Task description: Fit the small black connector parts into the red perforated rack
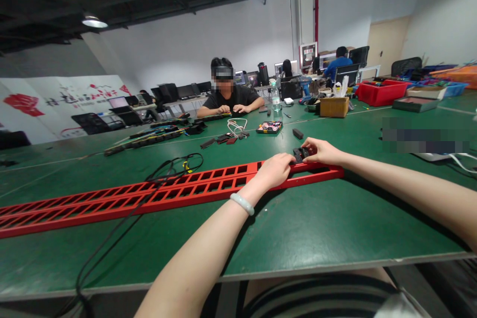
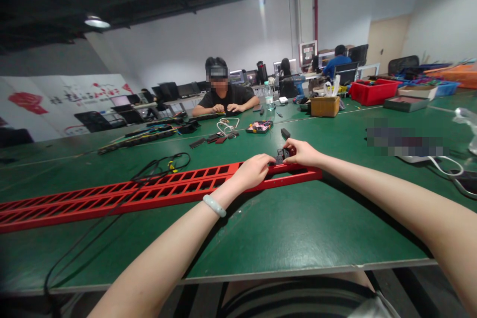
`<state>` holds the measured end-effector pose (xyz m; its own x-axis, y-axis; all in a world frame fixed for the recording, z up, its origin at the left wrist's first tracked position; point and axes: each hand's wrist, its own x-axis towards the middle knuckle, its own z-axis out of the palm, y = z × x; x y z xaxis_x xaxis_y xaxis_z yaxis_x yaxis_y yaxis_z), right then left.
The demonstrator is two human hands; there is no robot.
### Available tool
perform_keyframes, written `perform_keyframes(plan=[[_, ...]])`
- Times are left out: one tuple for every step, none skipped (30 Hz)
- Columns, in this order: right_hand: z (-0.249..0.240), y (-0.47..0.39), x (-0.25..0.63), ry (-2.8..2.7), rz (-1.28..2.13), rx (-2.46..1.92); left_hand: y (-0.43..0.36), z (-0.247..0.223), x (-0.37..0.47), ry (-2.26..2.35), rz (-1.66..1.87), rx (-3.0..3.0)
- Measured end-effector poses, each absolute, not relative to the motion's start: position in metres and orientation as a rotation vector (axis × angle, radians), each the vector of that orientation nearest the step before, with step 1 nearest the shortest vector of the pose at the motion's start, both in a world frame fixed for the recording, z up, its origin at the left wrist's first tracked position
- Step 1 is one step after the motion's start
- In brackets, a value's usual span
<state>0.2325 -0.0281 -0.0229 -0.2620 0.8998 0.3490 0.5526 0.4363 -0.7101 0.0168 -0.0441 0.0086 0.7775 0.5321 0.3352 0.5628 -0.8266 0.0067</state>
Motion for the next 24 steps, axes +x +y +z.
perform_keyframes(plan=[[-0.0222, -0.0288, 0.2324, -1.953, 0.598, -1.226, -0.0437, 0.0082, 0.017, -0.884, -0.5, -2.872], [-0.0215, -0.0294, 0.2322, -1.958, 0.603, -1.229, -0.0432, 0.0078, 0.0171, -0.88, -0.503, -2.87], [-0.0208, -0.0299, 0.232, -1.959, 0.606, -1.233, -0.0428, 0.0074, 0.0171, -0.874, -0.507, -2.867], [-0.0203, -0.0304, 0.2319, -1.958, 0.61, -1.235, -0.0425, 0.0071, 0.0171, -0.866, -0.511, -2.865], [-0.0198, -0.0307, 0.2317, -1.955, 0.614, -1.235, -0.0422, 0.0068, 0.0171, -0.86, -0.513, -2.864], [-0.0195, -0.0311, 0.2317, -1.952, 0.619, -1.234, -0.0421, 0.0067, 0.0171, -0.855, -0.516, -2.864], [-0.0192, -0.0313, 0.2316, -1.951, 0.624, -1.23, -0.042, 0.0066, 0.017, -0.852, -0.517, -2.863], [-0.019, -0.0316, 0.2316, -1.952, 0.626, -1.226, -0.0421, 0.0067, 0.017, -0.852, -0.517, -2.863], [-0.0188, -0.0318, 0.2315, -1.955, 0.624, -1.223, -0.0422, 0.0068, 0.017, -0.854, -0.516, -2.863], [-0.0186, -0.032, 0.2315, -1.961, 0.621, -1.22, -0.0424, 0.0071, 0.0171, -0.858, -0.513, -2.863], [-0.0184, -0.0322, 0.2314, -1.967, 0.617, -1.217, -0.0426, 0.0073, 0.0171, -0.862, -0.509, -2.864], [-0.0183, -0.0324, 0.2314, -1.975, 0.613, -1.213, -0.0428, 0.0075, 0.0172, -0.865, -0.503, -2.865], [-0.0182, -0.0325, 0.2313, -1.984, 0.61, -1.209, -0.0429, 0.0077, 0.0173, -0.867, -0.499, -2.866], [-0.018, -0.0326, 0.2312, -1.992, 0.608, -1.206, -0.0431, 0.0079, 0.0173, -0.867, -0.495, -2.867], [-0.018, -0.0327, 0.2311, -1.999, 0.606, -1.205, -0.0431, 0.008, 0.0173, -0.865, -0.493, -2.868], [-0.0179, -0.0328, 0.2311, -2.004, 0.601, -1.206, -0.0432, 0.008, 0.0173, -0.864, -0.493, -2.867], [-0.0178, -0.0328, 0.2311, -2.007, 0.596, -1.208, -0.0432, 0.008, 0.0172, -0.861, -0.495, -2.866], [-0.0178, -0.0328, 0.2311, -2.008, 0.592, -1.209, -0.0432, 0.0079, 0.0171, -0.858, -0.498, -2.865], [-0.0177, -0.0329, 0.2312, -2.008, 0.59, -1.21, -0.0431, 0.0078, 0.017, -0.853, -0.5, -2.864], [-0.0176, -0.0329, 0.2314, -2.008, 0.59, -1.21, -0.043, 0.0077, 0.017, -0.848, -0.503, -2.864], [-0.0175, -0.033, 0.2315, -2.008, 0.591, -1.21, -0.0429, 0.0075, 0.0169, -0.845, -0.506, -2.863], [-0.0174, -0.0331, 0.2317, -2.008, 0.594, -1.212, -0.0428, 0.0074, 0.0169, -0.842, -0.508, -2.862], [-0.0172, -0.0332, 0.2319, -2.01, 0.597, -1.214, -0.0427, 0.0073, 0.0169, -0.841, -0.508, -2.861], [-0.0171, -0.0333, 0.232, -2.011, 0.6, -1.217, -0.0426, 0.0072, 0.017, -0.843, -0.506, -2.86]])
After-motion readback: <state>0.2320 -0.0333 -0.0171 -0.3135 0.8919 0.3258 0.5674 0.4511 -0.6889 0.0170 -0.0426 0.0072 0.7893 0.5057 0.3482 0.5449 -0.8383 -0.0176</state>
